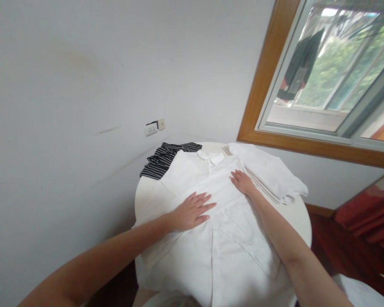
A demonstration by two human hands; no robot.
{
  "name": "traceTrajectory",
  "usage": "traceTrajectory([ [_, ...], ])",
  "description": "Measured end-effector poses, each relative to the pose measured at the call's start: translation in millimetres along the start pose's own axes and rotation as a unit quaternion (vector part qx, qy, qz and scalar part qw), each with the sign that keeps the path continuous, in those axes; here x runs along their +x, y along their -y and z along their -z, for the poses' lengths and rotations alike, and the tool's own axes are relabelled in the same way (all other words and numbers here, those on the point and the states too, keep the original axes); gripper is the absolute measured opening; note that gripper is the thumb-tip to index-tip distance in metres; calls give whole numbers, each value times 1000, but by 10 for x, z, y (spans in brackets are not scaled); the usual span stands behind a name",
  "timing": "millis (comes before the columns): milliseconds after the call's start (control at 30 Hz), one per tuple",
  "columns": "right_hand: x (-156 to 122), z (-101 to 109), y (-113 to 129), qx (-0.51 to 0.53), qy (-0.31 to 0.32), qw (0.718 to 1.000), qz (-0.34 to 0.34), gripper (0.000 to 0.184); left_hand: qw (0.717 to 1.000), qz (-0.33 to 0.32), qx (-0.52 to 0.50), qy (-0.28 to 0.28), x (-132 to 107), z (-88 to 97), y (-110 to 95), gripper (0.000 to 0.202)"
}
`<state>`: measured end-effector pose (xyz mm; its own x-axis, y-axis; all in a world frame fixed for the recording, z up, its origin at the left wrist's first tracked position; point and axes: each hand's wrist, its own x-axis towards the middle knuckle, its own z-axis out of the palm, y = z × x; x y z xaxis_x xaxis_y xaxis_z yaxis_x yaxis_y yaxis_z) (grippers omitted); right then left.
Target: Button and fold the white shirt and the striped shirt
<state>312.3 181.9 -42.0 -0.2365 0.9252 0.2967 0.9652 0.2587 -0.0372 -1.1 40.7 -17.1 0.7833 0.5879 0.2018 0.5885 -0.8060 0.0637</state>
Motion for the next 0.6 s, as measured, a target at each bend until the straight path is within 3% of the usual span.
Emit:
traceTrajectory([
  [100, -40, 72, 56, 7, -20, 1000, -2, 42, 999, 37, 17, -29, 141, 78, 216, 54],
  [200, -70, 161, 115, 9, -23, 1000, -10, 35, 978, 164, 52, -117, 452, 258, 680, 47],
  [267, -84, 208, 153, 0, -30, 999, -22, 33, 940, 287, 71, -168, 678, 394, 1053, 49],
  [367, -94, 241, 202, -15, -39, 999, -34, 31, 847, 472, 94, -227, 905, 518, 1560, 49],
  [433, -92, 240, 223, -22, -41, 998, -36, 30, 804, 539, 104, -228, 963, 526, 1821, 48],
  [467, -88, 235, 229, -24, -43, 998, -35, 29, 797, 553, 108, -218, 977, 514, 1930, 49],
  [600, -69, 211, 238, -32, -50, 998, -29, 27, 804, 562, 107, -162, 1050, 461, 2243, 59],
])
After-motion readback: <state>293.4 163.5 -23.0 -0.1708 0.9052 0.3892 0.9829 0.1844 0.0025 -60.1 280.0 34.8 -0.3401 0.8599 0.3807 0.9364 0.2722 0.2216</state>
